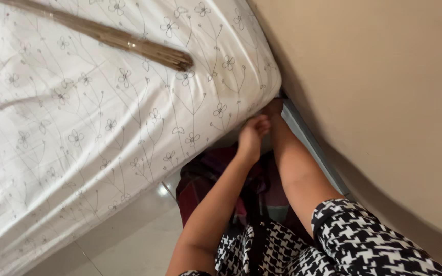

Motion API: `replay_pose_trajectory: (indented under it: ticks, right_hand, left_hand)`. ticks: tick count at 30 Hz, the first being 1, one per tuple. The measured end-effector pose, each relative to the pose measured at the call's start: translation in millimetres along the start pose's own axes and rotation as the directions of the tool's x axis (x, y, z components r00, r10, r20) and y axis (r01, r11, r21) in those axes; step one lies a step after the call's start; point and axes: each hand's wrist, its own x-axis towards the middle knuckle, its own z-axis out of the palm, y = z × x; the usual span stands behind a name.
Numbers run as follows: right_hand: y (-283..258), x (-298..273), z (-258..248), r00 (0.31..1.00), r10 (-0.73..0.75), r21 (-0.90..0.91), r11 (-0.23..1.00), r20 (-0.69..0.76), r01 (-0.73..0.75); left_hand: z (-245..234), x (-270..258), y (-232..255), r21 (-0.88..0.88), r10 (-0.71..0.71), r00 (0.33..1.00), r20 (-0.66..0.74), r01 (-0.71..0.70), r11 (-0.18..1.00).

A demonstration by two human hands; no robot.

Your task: The person folds a purple floral blanket and places it aside, then folds and stacks two red pillows. The person uses a broom to sweep the bedsheet and smooths the sheet by hand, tucking the edges under the mattress.

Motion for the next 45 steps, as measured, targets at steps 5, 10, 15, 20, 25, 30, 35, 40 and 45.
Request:
replay_pose_trajectory:
  ticks: [5,10,15,20,25,30,35,40,45]
  right_hand:
    - [-17,-12,2,0.982,0.141,-0.038,0.99,0.124,-0.137]
    - [-38,-43,6,0.953,0.189,0.213,0.947,0.237,-0.241]
    - [-38,-54,13,0.879,0.118,0.318,0.903,0.462,-0.289]
    - [-38,-46,19,0.831,0.055,0.374,0.875,0.554,-0.307]
    - [-30,-45,22,0.789,-0.009,0.399,0.866,0.615,-0.301]
    - [-24,-40,22,0.754,-0.049,0.407,0.864,0.655,-0.297]
    - [-15,-44,18,0.728,-0.071,0.475,0.8,0.682,-0.367]
    - [17,-29,29,0.786,-0.096,0.513,0.804,0.611,-0.3]
    - [44,15,28,0.743,-0.046,0.479,0.791,0.668,-0.381]
  left_hand:
    - [-61,51,-14,-0.737,-0.294,0.916,-0.274,-0.003,0.676]
    - [-18,53,0,-0.771,-0.182,0.931,-0.315,-0.14,0.621]
    - [-9,57,-10,-0.786,-0.101,0.948,-0.3,-0.186,0.59]
    - [-36,68,-9,-0.756,0.076,0.932,-0.354,-0.333,0.563]
    - [-46,46,11,-0.747,-0.009,0.895,-0.446,-0.367,0.554]
    - [-39,50,40,-0.738,0.022,0.929,-0.369,-0.307,0.6]
    - [-26,64,51,-0.743,0.022,0.956,-0.293,-0.242,0.624]
    - [-29,68,56,-0.735,0.042,0.959,-0.28,-0.243,0.633]
    - [-31,68,55,-0.723,0.063,0.958,-0.28,-0.253,0.643]
